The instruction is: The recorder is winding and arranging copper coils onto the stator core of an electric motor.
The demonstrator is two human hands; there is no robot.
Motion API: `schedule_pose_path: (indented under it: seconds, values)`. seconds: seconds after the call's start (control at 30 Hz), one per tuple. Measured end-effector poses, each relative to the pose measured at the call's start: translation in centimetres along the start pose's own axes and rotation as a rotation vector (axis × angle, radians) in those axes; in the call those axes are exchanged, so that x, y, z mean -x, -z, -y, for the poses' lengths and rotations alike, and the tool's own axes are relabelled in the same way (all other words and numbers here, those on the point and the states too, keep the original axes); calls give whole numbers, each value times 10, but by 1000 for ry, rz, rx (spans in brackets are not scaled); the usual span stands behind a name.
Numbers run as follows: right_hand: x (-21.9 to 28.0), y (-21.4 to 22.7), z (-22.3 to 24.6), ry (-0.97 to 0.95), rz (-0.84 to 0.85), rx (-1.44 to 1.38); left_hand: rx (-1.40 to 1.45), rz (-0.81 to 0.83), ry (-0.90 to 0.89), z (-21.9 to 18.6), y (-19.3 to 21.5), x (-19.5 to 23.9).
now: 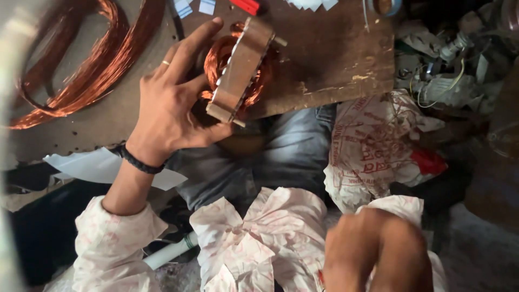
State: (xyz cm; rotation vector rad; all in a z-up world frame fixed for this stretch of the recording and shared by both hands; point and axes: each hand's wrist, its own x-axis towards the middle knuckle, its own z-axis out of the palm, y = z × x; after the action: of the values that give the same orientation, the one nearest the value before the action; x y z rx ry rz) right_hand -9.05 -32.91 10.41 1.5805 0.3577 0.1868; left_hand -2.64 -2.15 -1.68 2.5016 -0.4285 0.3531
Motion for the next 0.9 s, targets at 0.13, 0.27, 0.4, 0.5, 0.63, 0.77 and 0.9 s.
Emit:
schedule_pose_path:
  seconds: [0.13, 0.27, 0.4, 0.5, 0.63, 0.77, 0.9]
  values:
    - [-63, 4, 31, 43, -344, -810, 11, -11, 5, -1, 1, 0]
    - [-145, -8, 90, 104, -807, -1893, 13, 2, -2, 0, 1, -1]
    - [-161, 5, 108, 175, -968, -2094, 11, -21, 5, 1, -2, 3]
    - [-164, 6, 114, 221, -946, -2060, 12, -15, -2, 0, 0, 1]
    - [-165, 6, 106, 266, -899, -2057, 33, -14, 2, 3, -2, 3]
    - [-165, 9, 99, 274, -852, -2039, 16, -8, -7, 3, -1, 2]
    - [-163, 14, 104, 219, -832, -2045, 41, 30, 10, 2, 2, 1]
